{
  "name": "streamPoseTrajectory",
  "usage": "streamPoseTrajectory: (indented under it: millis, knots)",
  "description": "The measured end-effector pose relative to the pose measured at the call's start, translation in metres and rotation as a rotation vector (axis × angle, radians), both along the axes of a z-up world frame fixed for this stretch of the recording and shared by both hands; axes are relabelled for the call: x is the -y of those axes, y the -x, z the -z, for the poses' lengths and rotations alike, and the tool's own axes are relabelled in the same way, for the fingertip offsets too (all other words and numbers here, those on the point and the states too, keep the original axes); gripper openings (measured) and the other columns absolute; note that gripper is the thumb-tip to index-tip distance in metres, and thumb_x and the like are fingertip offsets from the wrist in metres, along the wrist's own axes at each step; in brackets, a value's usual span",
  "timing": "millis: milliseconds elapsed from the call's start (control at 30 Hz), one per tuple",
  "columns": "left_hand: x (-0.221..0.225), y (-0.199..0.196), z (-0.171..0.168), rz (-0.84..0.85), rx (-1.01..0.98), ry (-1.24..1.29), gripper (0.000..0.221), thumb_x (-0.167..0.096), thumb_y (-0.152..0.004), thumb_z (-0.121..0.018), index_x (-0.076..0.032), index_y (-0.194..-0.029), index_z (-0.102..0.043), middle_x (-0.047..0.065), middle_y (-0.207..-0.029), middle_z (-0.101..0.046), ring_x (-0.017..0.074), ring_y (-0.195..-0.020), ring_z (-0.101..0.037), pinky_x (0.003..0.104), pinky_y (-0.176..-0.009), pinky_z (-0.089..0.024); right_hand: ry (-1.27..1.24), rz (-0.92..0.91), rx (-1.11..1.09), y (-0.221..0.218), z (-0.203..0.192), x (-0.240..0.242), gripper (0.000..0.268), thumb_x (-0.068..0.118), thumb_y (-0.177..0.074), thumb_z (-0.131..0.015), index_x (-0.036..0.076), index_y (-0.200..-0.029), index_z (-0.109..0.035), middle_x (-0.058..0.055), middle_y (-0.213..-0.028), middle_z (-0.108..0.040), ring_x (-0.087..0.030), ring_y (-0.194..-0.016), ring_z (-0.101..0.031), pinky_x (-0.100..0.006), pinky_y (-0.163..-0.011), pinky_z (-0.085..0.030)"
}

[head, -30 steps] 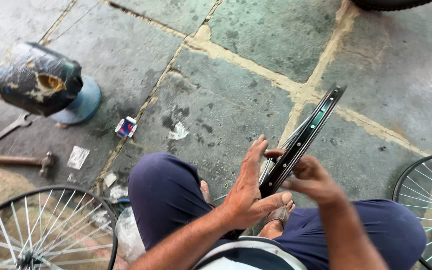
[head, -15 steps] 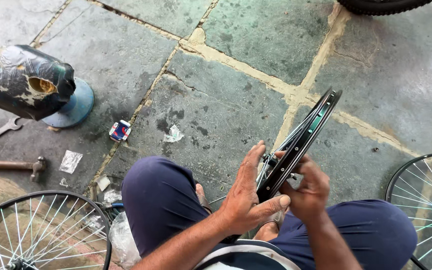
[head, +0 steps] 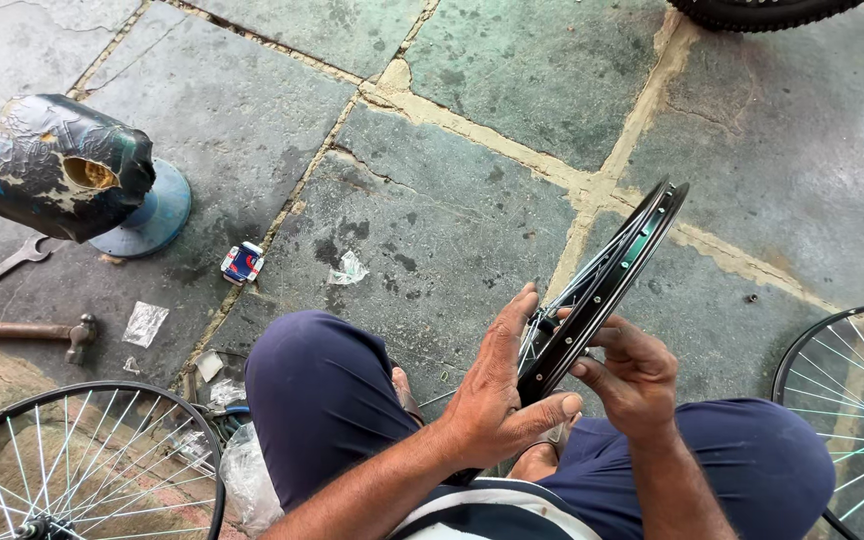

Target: The person places small silver nipples into the holes of a bicycle rim by hand and then rotates the rim to work on the next section.

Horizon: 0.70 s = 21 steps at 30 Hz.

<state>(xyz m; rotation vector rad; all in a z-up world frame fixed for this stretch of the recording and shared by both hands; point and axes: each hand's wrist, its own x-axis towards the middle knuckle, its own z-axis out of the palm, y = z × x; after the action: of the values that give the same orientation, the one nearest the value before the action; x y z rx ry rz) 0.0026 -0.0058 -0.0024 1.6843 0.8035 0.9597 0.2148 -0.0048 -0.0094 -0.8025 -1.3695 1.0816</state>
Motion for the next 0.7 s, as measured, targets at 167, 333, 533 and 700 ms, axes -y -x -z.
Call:
streamPoseTrajectory:
  millis: [167, 333, 533, 700]
  knots:
    - [0.003, -0.001, -0.001, 0.012, -0.014, -0.003, 0.107, -0.055, -0.098, -0.066, 0.005, -0.167, -0.009, 0.035, -0.173, -0.017, 0.0488, -0.164, -0.022, 0.057, -0.13, -0.023, 0.006, -0.071, -0.021, -0.008, 0.009, 0.003, 0.033, -0.002, -0.093, -0.074, -0.008, -0.125, -0.068, -0.024, -0.132, -0.069, -0.027, -0.123, -0.07, -0.039, -0.103, -0.061]
    - [0.006, -0.001, 0.002, 0.017, -0.04, -0.048, 0.107, -0.053, -0.099, -0.065, 0.005, -0.167, -0.005, 0.035, -0.174, -0.014, 0.0491, -0.164, -0.018, 0.057, -0.131, -0.022, 0.065, -0.297, -0.123, -0.027, 0.018, -0.017, 0.046, 0.002, -0.092, -0.074, -0.005, -0.135, -0.061, -0.023, -0.135, -0.068, -0.028, -0.123, -0.07, -0.043, -0.1, -0.063]
    - [0.006, -0.002, 0.005, 0.008, -0.076, -0.091, 0.108, -0.053, -0.1, -0.064, 0.004, -0.168, -0.002, 0.036, -0.175, -0.009, 0.0503, -0.166, -0.011, 0.059, -0.132, -0.018, 0.284, -0.507, -0.304, -0.029, 0.025, -0.023, 0.053, 0.0, -0.095, -0.074, -0.006, -0.145, -0.057, -0.024, -0.135, -0.068, -0.027, -0.116, -0.072, -0.042, -0.096, -0.062]
    - [0.006, 0.002, 0.003, 0.027, -0.058, -0.048, 0.108, -0.06, -0.1, -0.06, 0.004, -0.168, -0.004, 0.036, -0.174, -0.011, 0.0497, -0.165, -0.014, 0.058, -0.132, -0.02, 0.013, -0.085, -0.051, -0.003, 0.028, 0.004, 0.052, 0.002, -0.09, -0.077, -0.003, -0.139, -0.062, -0.016, -0.13, -0.071, -0.022, -0.123, -0.069, -0.037, -0.103, -0.059]
